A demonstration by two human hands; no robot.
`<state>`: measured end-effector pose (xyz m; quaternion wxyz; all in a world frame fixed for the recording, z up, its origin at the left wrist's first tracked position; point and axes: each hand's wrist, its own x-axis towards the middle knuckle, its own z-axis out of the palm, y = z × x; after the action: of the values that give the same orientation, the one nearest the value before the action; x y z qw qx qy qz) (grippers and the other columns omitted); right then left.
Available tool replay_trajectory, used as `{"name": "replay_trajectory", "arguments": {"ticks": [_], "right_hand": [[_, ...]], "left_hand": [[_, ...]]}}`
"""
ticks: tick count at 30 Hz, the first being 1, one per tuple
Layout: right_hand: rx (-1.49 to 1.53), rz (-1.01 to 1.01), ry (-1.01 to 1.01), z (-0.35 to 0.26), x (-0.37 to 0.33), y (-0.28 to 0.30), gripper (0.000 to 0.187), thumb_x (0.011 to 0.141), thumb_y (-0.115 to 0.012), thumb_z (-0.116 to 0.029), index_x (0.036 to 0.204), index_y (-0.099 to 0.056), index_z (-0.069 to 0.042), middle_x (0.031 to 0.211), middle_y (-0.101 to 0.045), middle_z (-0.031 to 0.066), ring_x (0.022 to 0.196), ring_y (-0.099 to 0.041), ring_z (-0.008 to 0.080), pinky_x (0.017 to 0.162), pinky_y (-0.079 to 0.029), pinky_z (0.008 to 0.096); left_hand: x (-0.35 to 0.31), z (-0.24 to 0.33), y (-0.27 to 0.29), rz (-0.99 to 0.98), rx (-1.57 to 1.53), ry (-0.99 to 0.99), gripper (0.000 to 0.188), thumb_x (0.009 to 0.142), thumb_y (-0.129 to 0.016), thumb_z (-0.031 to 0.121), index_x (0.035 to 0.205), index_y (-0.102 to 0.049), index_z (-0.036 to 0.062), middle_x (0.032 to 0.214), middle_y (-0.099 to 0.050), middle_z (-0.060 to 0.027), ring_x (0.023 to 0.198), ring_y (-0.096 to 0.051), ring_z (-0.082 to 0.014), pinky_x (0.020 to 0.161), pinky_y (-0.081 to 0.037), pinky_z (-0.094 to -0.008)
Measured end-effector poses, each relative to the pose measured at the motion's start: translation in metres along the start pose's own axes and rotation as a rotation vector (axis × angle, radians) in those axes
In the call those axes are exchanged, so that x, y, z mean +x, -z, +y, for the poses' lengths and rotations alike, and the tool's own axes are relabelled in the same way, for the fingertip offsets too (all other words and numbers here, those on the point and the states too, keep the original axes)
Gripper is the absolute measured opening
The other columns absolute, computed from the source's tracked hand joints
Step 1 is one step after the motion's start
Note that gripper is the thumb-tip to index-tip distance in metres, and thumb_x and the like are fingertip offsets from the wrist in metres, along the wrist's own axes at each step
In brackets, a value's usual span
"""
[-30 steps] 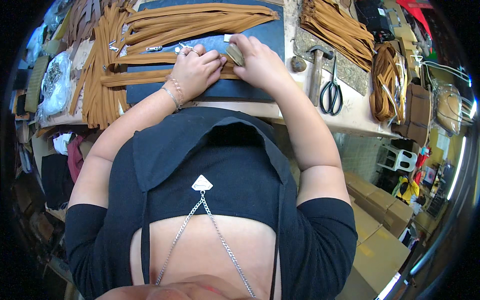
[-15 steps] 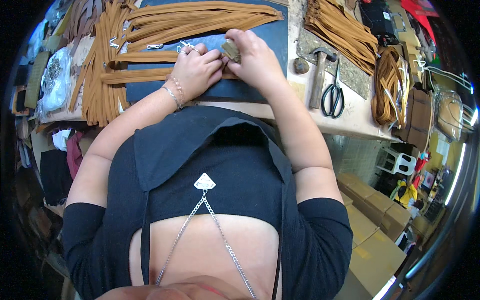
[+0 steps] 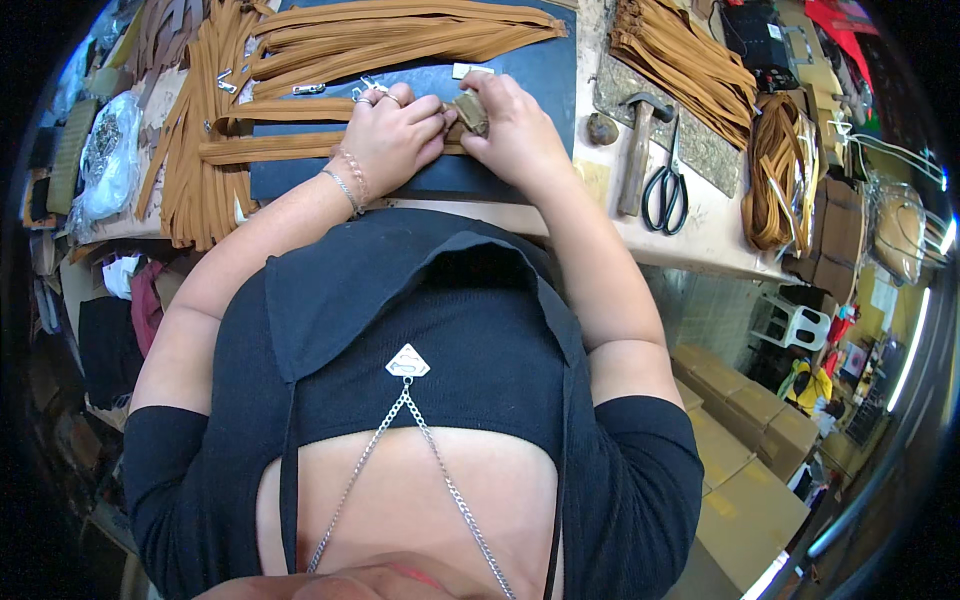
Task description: The person assembles a leather accessory by hammering a small component into a strip of leather, fitting a metal hardware piece onto another strip, trimming the leather with scissors, and smoothing the edges using a small block.
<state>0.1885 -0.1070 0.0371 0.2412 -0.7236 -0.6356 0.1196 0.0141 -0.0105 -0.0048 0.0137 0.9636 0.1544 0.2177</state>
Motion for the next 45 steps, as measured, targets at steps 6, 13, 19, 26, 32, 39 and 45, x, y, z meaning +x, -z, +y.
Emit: {"name": "replay_trajectory", "arguments": {"ticks": [6, 13, 19, 26, 32, 39, 45], "right_hand": [[-0.083, -0.132, -0.006, 0.01, -0.012, 0.017, 0.054, 0.074, -0.076, -0.014, 0.123, -0.054, -0.016, 0.109, -0.06, 0.0122, 0.108, -0.06, 0.036, 0.091, -0.051, 0.0449], [0.022, 0.085, 0.043, -0.003, 0.007, 0.021, 0.054, 0.076, -0.076, -0.016, 0.124, -0.053, -0.015, 0.112, -0.061, 0.014, 0.106, -0.061, 0.0378, 0.089, -0.051, 0.0449], [0.106, 0.072, -0.243, 0.024, -0.004, 0.038, 0.06, 0.083, -0.074, -0.016, 0.133, -0.042, -0.019, 0.106, -0.062, 0.0161, 0.096, -0.065, 0.0304, 0.084, -0.052, 0.0426], [0.18, 0.219, -0.356, 0.048, -0.04, 0.043, 0.076, 0.081, -0.078, -0.02, 0.139, -0.03, -0.016, 0.12, -0.056, 0.0232, 0.106, -0.062, 0.0342, 0.093, -0.05, 0.0432], [0.184, 0.171, -0.186, 0.025, -0.025, 0.017, 0.078, 0.079, -0.079, -0.02, 0.138, -0.028, -0.011, 0.124, -0.055, 0.0241, 0.114, -0.06, 0.0379, 0.099, -0.047, 0.0441], [0.11, -0.039, -0.215, -0.005, 0.001, 0.0, 0.058, 0.081, -0.073, -0.026, 0.129, -0.044, -0.013, 0.119, -0.062, 0.0231, 0.108, -0.063, 0.044, 0.092, -0.05, 0.0461], [0.045, -0.148, -0.226, 0.008, 0.001, 0.015, 0.059, 0.079, -0.072, -0.017, 0.129, -0.043, -0.01, 0.118, -0.063, 0.0217, 0.113, -0.061, 0.041, 0.095, -0.049, 0.0424]], "left_hand": [[-0.001, -0.002, -0.003, -0.046, -0.003, -0.003, 0.027, 0.087, -0.067, 0.033, 0.111, -0.069, 0.021, 0.099, -0.056, 0.0048, 0.095, -0.053, -0.0177, 0.082, -0.044, -0.0421], [-0.001, 0.0, 0.0, -0.036, -0.033, 0.011, 0.03, 0.088, -0.066, 0.032, 0.116, -0.068, 0.0201, 0.101, -0.057, 0.0028, 0.095, -0.054, -0.0191, 0.086, -0.045, -0.0437], [-0.011, -0.004, 0.009, -0.17, -0.079, 0.015, 0.043, 0.093, -0.061, 0.025, 0.135, -0.058, 0.0241, 0.131, -0.055, 0.0025, 0.124, -0.049, -0.0191, 0.104, -0.036, -0.046], [-0.016, -0.024, 0.034, -0.228, -0.23, -0.087, 0.045, 0.091, -0.06, 0.019, 0.136, -0.058, 0.0227, 0.138, -0.054, 0.0022, 0.128, -0.046, -0.0188, 0.107, -0.031, -0.0465], [-0.002, -0.012, 0.009, -0.012, -0.299, -0.04, 0.028, 0.09, -0.064, 0.018, 0.117, -0.07, 0.0128, 0.119, -0.064, 0.001, 0.111, -0.056, -0.0208, 0.096, -0.044, -0.0373], [0.003, -0.006, -0.005, -0.033, -0.197, -0.105, 0.024, 0.087, -0.067, 0.022, 0.109, -0.071, 0.0117, 0.104, -0.062, 0.002, 0.097, -0.056, -0.0196, 0.086, -0.045, -0.0357], [0.001, -0.008, -0.007, -0.005, -0.162, -0.083, 0.021, 0.086, -0.068, 0.025, 0.104, -0.07, 0.0138, 0.101, -0.06, 0.0043, 0.091, -0.054, -0.0201, 0.083, -0.045, -0.0371]]}}
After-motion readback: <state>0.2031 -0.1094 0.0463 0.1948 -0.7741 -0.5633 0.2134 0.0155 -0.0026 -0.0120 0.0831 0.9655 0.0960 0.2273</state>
